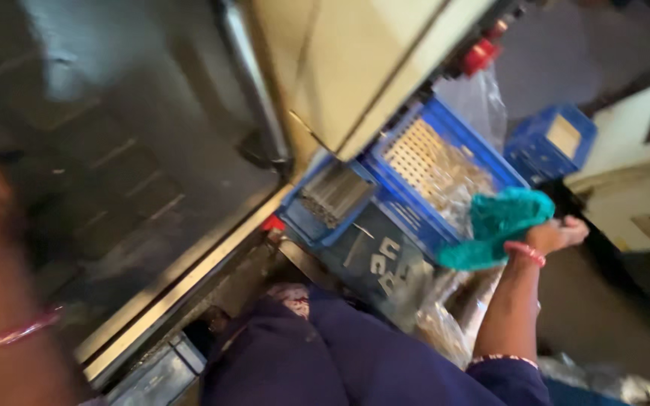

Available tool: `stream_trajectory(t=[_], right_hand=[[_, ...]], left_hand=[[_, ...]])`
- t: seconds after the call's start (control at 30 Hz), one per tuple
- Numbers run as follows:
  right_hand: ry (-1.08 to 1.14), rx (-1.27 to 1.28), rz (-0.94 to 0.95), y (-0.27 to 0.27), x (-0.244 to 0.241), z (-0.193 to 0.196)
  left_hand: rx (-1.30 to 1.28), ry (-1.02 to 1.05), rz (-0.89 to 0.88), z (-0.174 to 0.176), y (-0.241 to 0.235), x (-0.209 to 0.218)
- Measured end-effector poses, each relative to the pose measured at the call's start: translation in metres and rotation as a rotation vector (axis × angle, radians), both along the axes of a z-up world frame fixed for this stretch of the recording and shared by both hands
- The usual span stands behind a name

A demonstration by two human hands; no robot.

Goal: The person opens the CNC machine door, removes a metal rod from the chuck, and places it into a blue crate. They then wipe the machine door with a cloth and close it. The person repeats the process of removing another metal rod and placing it into the crate.

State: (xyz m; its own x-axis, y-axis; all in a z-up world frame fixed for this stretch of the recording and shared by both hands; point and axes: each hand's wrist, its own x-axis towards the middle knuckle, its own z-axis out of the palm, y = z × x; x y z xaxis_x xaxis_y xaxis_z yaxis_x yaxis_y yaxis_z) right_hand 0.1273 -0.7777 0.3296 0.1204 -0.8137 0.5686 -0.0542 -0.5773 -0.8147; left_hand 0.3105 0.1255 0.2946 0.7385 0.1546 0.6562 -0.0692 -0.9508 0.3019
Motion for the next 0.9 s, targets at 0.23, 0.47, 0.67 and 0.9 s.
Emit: stream_trajectory(t=[0.23,0.47,0.67,0.9], right_hand=[[-0.591,0.030,0.606,0.086,-0.043,0.117],[-0.665,-0.134,1.004,0.257,-0.030,0.207],[0.125,-0.885,1.099,0.415,-0.006,0.151],[0.420,-0.709,1.535,0.498,-0.003,0.095]], left_hand=[[-0.374,-0.186,-0.349,0.034,-0.082,-0.084],[-1.001,0.387,-1.238,0.083,-0.300,-0.134],[-1.770,0.708,-1.650,0.051,-0.334,-0.154],[-2.195,0.370,-1.504,0.039,-0.294,-0.155]])
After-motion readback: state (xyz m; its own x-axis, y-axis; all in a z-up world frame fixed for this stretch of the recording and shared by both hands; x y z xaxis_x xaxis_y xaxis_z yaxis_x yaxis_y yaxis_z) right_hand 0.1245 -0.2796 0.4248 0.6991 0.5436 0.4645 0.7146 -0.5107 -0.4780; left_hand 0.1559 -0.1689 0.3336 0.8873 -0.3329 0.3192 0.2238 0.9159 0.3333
